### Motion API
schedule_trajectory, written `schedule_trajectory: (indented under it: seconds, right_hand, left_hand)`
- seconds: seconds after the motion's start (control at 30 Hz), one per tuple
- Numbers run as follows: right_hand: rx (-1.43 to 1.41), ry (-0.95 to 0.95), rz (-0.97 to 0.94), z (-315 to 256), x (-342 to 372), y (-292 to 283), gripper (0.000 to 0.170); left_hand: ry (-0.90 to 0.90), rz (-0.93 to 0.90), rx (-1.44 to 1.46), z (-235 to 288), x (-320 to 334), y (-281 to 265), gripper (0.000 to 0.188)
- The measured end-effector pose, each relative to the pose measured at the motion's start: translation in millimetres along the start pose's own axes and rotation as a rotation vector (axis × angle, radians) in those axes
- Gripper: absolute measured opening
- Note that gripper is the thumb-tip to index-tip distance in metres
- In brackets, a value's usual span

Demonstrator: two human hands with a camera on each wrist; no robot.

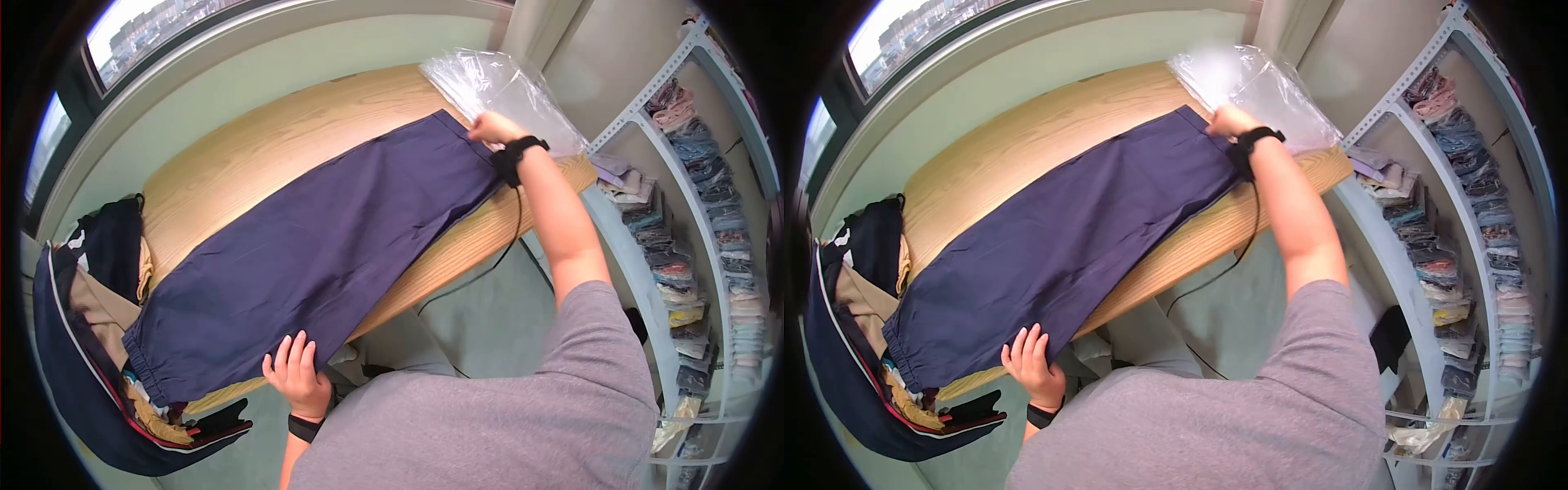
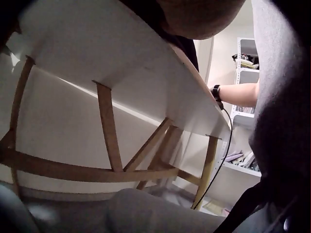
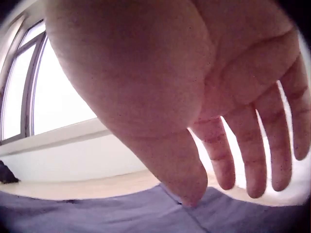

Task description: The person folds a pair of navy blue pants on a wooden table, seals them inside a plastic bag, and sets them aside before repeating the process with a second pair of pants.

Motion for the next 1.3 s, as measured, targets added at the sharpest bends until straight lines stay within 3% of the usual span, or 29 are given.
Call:
schedule_trajectory:
  seconds: [0.07,0.13,0.23,0.33,0.43,0.67,0.83,0.9,0.93,0.97,1.03,1.07,1.13,1.17,1.23,1.3]
  right_hand:
    - [0.049,0.153,-0.072,51.1,18.7,15.4,0.030]
    - [-0.005,0.367,-0.157,64.1,55.4,21.8,0.030]
    - [-0.177,0.435,-0.120,63.7,81.7,29.5,0.028]
    - [-0.348,0.340,-0.022,60.5,89.0,30.3,0.025]
    - [-0.339,0.317,0.032,60.8,88.5,31.2,0.021]
    - [-0.521,0.397,0.012,76.9,83.4,29.8,0.013]
    - [-0.405,0.350,0.015,105.7,75.3,42.9,0.011]
    - [-0.252,0.227,0.186,107.8,70.9,33.4,0.018]
    - [-0.194,0.292,0.105,95.4,81.7,29.2,0.023]
    - [0.136,0.085,0.295,53.5,101.4,5.8,0.028]
    - [0.371,0.080,0.428,-31.0,144.6,-19.7,0.035]
    - [0.247,-0.144,0.568,-83.7,169.7,-26.0,0.032]
    - [-0.165,-0.612,0.420,-180.9,204.3,-6.2,0.036]
    - [-0.266,-0.781,0.225,-224.0,225.7,13.9,0.046]
    - [-0.201,-0.939,-0.005,-284.0,260.2,53.3,0.063]
    - [-0.167,-0.984,0.070,-307.7,264.8,79.3,0.056]
  left_hand:
    - [0.015,-0.003,0.018,1.2,-0.4,-0.2,0.045]
    - [0.018,-0.006,-0.001,0.4,0.7,1.2,0.045]
    - [0.018,-0.001,-0.012,0.7,0.0,1.5,0.043]
    - [0.009,-0.001,-0.018,0.9,-0.6,0.7,0.041]
    - [-0.002,-0.007,-0.006,1.7,-1.8,-0.6,0.041]
    - [-0.045,-0.005,0.046,1.9,-7.6,-4.0,0.044]
    - [-0.062,-0.025,0.100,3.2,-9.9,-8.6,0.046]
    - [-0.059,-0.040,0.117,2.1,-9.4,-10.4,0.048]
    - [-0.077,-0.044,0.096,0.1,-10.0,-13.0,0.048]
    - [-0.069,-0.066,0.116,1.5,-11.7,-13.9,0.049]
    - [-0.077,-0.101,0.127,1.9,-16.2,-14.9,0.050]
    - [-0.090,-0.124,0.122,1.8,-17.1,-15.3,0.049]
    - [-0.095,-0.153,0.145,0.9,-22.3,-17.2,0.047]
    - [-0.090,-0.156,0.156,0.5,-25.2,-19.8,0.045]
    - [-0.105,-0.154,0.208,1.6,-34.0,-27.5,0.045]
    - [-0.147,-0.192,0.284,-3.8,-38.2,-31.5,0.043]
Point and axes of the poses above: each hand's wrist, its own x-axis away from the middle knuckle, its own y-axis out of the palm, z = x × y, the point moved 9 cm from there along -x, towards the middle knuckle, and after that the axes turned 3 degrees about -y, right-handed, at the moved point
